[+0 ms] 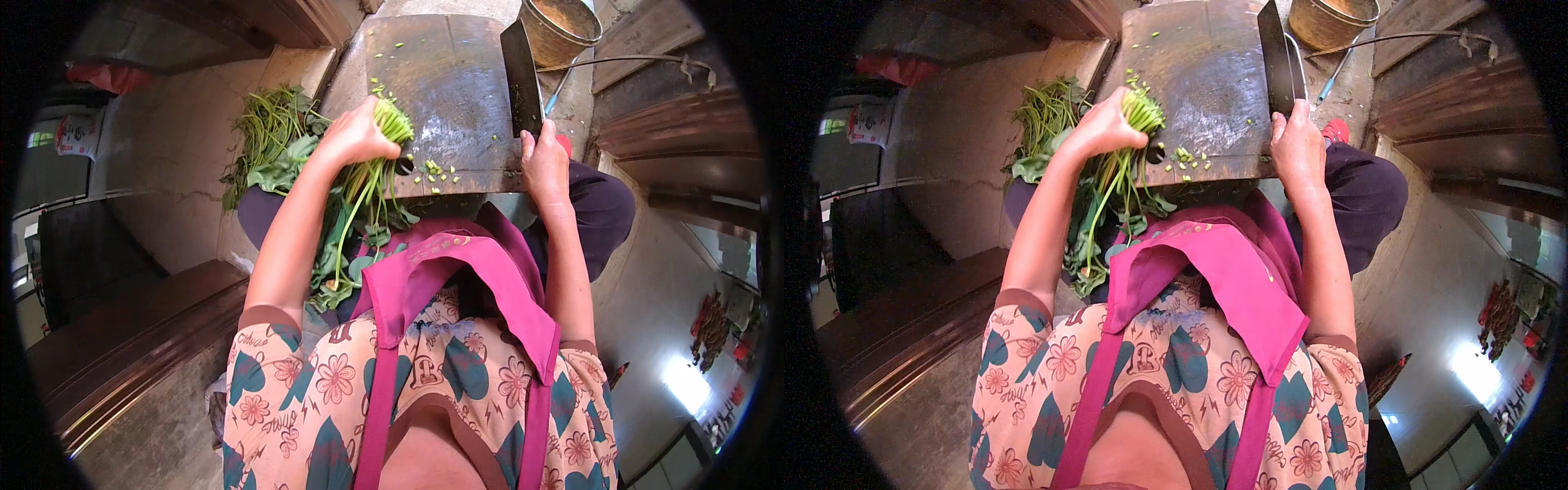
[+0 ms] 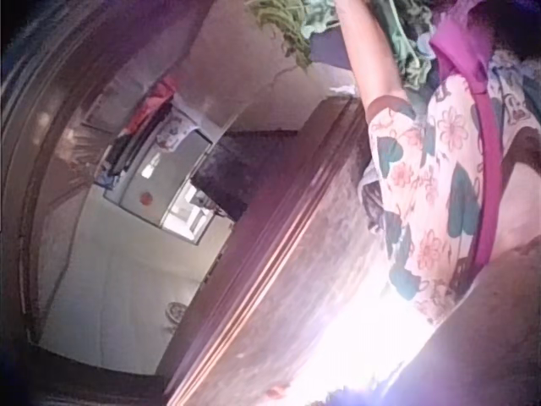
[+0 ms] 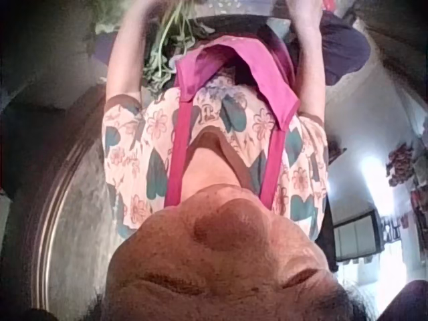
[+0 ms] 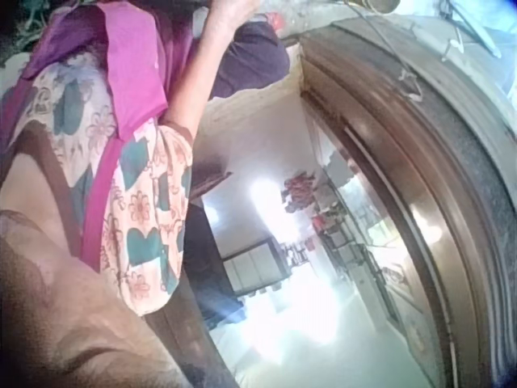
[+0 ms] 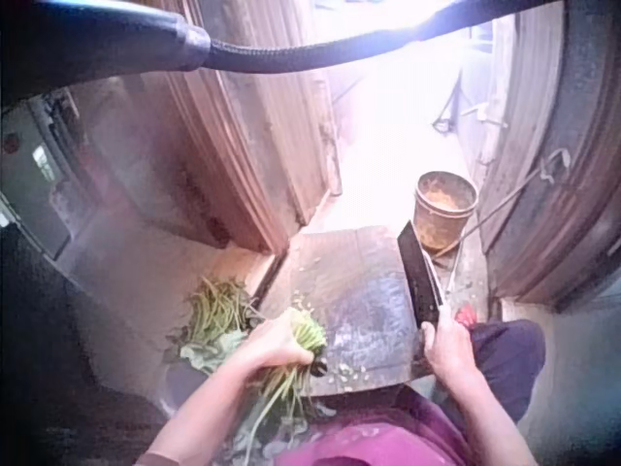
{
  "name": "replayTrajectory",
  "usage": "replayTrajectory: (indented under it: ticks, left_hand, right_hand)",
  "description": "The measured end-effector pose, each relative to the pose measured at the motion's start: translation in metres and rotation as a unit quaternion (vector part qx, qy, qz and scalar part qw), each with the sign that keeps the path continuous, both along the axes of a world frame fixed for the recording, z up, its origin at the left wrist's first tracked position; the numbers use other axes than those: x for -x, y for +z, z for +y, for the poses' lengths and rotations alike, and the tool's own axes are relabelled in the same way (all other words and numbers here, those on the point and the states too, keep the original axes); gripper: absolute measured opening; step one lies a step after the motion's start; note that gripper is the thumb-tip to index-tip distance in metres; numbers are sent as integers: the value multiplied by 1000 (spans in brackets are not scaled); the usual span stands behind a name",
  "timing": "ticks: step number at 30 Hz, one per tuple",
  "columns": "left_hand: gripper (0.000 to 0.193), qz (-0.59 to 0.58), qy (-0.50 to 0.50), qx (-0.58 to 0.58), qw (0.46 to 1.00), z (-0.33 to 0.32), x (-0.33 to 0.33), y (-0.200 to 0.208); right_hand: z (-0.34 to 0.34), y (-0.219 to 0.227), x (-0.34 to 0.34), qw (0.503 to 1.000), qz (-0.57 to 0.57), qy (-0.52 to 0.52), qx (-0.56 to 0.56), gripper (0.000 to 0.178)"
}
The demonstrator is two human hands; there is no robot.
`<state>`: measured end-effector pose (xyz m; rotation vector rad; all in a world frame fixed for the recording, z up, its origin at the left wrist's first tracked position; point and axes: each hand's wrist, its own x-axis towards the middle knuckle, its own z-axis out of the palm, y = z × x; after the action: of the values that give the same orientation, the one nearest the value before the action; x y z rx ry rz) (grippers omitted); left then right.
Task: The person sits on the floor and uses a cleaver to chop a large bunch of leafy green vegetables on a wooden cutting board. The chopped pieces accumulate on the board as the person continues cutting through the stems and leaves.
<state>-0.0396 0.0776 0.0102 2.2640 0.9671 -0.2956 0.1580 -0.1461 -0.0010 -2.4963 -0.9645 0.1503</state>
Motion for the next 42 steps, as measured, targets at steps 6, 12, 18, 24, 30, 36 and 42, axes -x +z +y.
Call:
replayTrajectory:
  ticks: [6,12,18,24,30,36,42]
  left_hand:
    - [81,34,-5,-159,987,-28,-25,5]
    - [76,-21,-33,-266,963,-46,-9,-12]
    - [57,42,-126,-239,962,-28,-40,4]
    - [59,-83,-222,-269,933,-28,-97,-9]
    - [64,-104,-138,-289,942,-32,-97,-21]
    - [52,-76,-127,-284,947,-33,-98,-11]
    - [48,-81,-146,-287,943,-32,-95,-11]
  right_hand:
    - [0,-5,7,1000,-19,8,-11,30]
    - [-1,-12,20,999,-50,6,-15,27]
    - [4,-16,19,998,-55,17,-21,26]
    - [8,-2,15,998,-30,46,-37,25]
    - [10,55,27,984,-52,76,-155,24]
    - [-8,63,40,987,-30,132,-86,23]
    - [-19,47,46,988,76,131,-31,18]
